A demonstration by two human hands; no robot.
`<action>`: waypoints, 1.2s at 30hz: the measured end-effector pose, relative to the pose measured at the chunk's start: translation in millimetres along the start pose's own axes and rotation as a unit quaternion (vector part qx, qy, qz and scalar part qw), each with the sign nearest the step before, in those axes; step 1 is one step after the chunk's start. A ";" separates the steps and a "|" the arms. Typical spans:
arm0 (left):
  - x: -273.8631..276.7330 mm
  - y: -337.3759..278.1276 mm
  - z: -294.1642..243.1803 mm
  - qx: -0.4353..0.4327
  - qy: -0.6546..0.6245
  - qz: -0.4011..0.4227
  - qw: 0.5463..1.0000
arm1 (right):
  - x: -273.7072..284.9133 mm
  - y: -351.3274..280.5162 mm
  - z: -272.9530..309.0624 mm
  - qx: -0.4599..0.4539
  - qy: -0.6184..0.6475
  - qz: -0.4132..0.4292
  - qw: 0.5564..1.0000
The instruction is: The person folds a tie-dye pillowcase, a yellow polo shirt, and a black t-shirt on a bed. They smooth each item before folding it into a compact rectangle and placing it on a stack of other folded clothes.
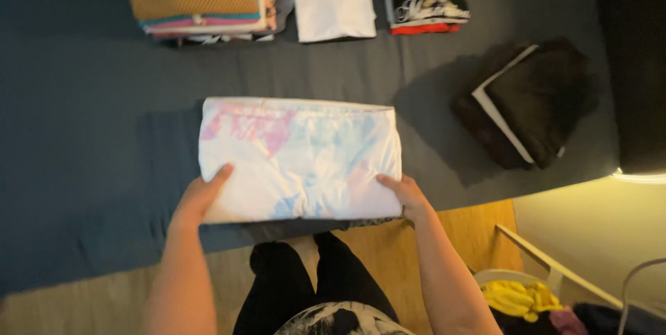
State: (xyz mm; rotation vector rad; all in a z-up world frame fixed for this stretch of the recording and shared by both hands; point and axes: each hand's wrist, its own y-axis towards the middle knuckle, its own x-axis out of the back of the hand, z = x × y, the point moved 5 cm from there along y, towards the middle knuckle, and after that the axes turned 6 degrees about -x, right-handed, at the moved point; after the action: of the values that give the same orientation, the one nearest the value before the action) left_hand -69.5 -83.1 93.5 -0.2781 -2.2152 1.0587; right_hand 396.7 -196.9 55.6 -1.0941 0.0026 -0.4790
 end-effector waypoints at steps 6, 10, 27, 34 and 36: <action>10.6 14.9 54.0 0.073 -0.155 0.096 0.980 | 4.0 -35.4 -90.0 -0.084 0.058 0.051 0.994; 24.7 20.4 52.1 0.077 -0.113 0.187 0.973 | -28.3 -86.6 -160.2 -0.125 0.206 0.071 0.968; 56.5 36.6 -106.9 -0.160 -0.040 0.263 0.951 | -67.8 -174.9 -195.8 -0.026 0.423 0.003 0.906; 16.6 142.8 -55.2 -0.248 0.275 0.165 0.914 | -94.7 -159.1 -235.8 -0.084 0.368 -0.121 0.918; 13.5 151.0 -34.7 -0.262 0.295 0.118 0.911 | -112.0 -163.3 -234.1 -0.067 0.247 -0.097 0.962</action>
State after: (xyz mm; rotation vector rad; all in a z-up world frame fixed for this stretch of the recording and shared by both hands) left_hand -70.5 42.4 1.7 -0.9851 -1.8775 0.3766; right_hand 180.5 -414.3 59.2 -1.0878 0.3748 -0.9314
